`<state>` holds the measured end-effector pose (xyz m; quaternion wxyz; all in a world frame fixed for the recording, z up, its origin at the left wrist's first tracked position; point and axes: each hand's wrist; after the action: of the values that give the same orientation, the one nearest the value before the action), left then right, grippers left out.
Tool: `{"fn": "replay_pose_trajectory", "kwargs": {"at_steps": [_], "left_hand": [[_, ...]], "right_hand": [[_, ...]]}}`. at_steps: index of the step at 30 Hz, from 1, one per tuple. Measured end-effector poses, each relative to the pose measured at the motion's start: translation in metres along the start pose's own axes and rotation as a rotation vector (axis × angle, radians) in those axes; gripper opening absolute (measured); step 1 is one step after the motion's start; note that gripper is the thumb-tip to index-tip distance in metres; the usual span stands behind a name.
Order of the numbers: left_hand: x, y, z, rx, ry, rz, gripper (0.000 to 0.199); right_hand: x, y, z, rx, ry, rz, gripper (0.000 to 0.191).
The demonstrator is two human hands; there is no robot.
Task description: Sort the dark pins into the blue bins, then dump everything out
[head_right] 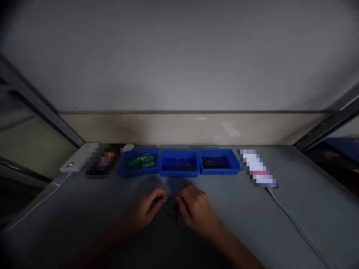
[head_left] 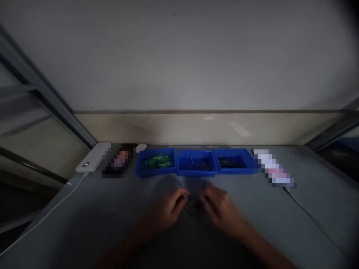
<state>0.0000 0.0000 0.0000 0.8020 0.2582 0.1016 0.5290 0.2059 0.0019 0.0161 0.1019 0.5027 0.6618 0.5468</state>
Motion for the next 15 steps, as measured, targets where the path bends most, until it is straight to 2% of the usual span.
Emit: {"fn": "replay_pose_trajectory", "kwargs": {"at_steps": [4, 7, 15], "left_hand": [[0.000, 0.005, 0.004, 0.083, -0.028, -0.052, 0.021], [0.000, 0.009, 0.008, 0.113, -0.038, -0.068, 0.021], [-0.001, 0.014, 0.015, 0.222, -0.084, -0.241, 0.020]], "right_hand": [[-0.001, 0.000, 0.016, 0.033, -0.139, 0.081, 0.015], [-0.003, 0.000, 0.029, 0.026, -0.277, 0.199, 0.016], [-0.004, 0.006, 0.055, -0.069, -0.579, 0.448, 0.031]]}}
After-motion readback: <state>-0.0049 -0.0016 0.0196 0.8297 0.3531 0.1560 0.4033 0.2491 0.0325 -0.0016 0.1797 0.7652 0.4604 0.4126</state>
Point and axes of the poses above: each hand's wrist, its own x-axis towards the middle knuckle, its own y-axis out of the back of the hand, z = x × y, and after that the axes turned 6 degrees about -x, right-handed
